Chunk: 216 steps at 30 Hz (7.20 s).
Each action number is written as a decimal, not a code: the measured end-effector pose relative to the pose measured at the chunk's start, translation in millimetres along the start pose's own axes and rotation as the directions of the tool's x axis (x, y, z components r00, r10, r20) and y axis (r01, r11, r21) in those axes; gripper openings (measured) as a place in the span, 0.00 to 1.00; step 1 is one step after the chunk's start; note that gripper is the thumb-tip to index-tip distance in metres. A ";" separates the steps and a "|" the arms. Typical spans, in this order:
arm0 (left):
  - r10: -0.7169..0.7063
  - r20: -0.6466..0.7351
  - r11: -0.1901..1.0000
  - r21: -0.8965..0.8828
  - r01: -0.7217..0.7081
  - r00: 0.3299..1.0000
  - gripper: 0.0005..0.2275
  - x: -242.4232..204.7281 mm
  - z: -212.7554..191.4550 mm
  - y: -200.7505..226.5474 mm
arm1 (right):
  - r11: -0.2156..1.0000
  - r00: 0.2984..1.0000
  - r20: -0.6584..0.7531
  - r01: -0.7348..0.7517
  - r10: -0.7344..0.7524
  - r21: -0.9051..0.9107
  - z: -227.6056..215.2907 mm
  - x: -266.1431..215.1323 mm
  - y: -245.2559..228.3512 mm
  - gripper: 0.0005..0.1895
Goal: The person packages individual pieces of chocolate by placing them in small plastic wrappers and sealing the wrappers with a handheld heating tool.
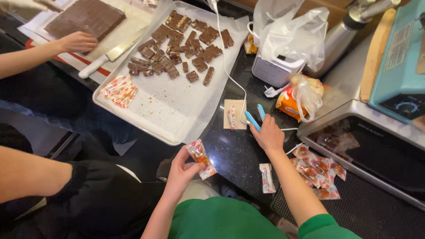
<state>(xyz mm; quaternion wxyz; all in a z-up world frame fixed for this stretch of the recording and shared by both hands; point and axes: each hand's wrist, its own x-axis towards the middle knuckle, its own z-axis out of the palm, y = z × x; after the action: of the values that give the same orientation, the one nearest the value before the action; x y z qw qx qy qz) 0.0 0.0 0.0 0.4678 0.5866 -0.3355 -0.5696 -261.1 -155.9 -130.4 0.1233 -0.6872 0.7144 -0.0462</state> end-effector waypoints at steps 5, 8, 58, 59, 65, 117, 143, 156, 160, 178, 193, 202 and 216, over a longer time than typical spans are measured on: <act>-0.041 0.005 0.996 -0.085 0.041 0.999 0.25 9.3 1.2 -16.0 | 0.988 0.975 -0.219 -0.014 -0.020 -0.153 33.1 3.0 20.9 0.32; -0.070 0.045 0.993 -0.088 0.073 0.997 0.27 14.3 6.2 -22.0 | 0.948 0.918 -0.392 -0.075 -0.055 -0.310 54.5 8.0 34.7 0.38; -0.407 0.469 0.837 0.534 0.115 0.784 0.13 19.8 72.2 -144.1 | -0.604 0.710 0.402 0.043 0.579 0.796 -38.7 -213.8 89.2 0.18; -0.418 0.450 0.837 0.529 0.141 0.789 0.10 19.1 71.8 -148.5 | -0.458 0.718 0.400 -0.128 0.569 0.880 -42.2 -204.9 73.1 0.19; -0.459 0.346 0.792 0.576 0.200 0.818 0.06 16.4 68.2 -177.0 | 0.526 0.916 0.188 -0.361 0.354 0.770 -13.8 -120.1 -16.1 0.23; 0.614 0.693 0.128 0.386 -0.914 0.378 0.60 95.0 272.4 -213.9 | 0.707 0.737 -0.518 0.077 0.435 0.703 10.6 -165.6 153.1 0.30; 0.620 0.545 0.244 0.550 -0.799 0.565 0.56 70.5 295.4 -202.7 | 0.639 0.742 -0.488 0.106 0.459 0.762 22.3 -168.6 168.8 0.31; 0.687 0.478 0.234 0.567 -0.790 0.547 0.52 65.2 300.5 -205.3 | 0.662 0.700 -0.519 0.088 0.491 0.744 28.9 -165.3 171.5 0.31; 0.706 0.471 0.260 0.521 -0.813 0.528 0.53 65.2 304.1 -212.7 | 0.675 0.687 -0.517 0.051 0.511 0.736 32.6 -162.3 176.6 0.33; 0.734 0.483 0.308 0.388 -0.868 0.477 0.41 43.0 329.2 -220.1 | 0.229 0.630 -0.519 0.485 0.578 0.844 42.2 -150.1 194.4 0.27; 0.736 0.379 0.349 0.498 -0.793 0.562 0.48 43.5 333.9 -221.1 | 0.243 0.778 -0.385 0.301 0.497 0.922 32.4 -153.7 195.2 0.25; 0.687 0.235 0.681 0.123 -0.722 0.688 0.38 28.0 340.8 -215.6 | -0.057 0.727 -0.370 0.489 0.578 0.870 57.6 -152.0 185.2 0.28; 0.774 0.366 0.595 -0.138 -0.792 0.517 0.32 -31.2 362.1 -196.1 | -0.452 0.583 -0.175 0.757 0.794 0.472 27.9 -199.8 190.5 0.38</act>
<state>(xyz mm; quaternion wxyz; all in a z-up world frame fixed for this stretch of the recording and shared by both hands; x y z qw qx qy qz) -386.9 34.7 -140.1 0.5833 0.2579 -0.6617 -0.3942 -434.2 55.2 -179.6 0.2932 -0.0262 0.2257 -0.9287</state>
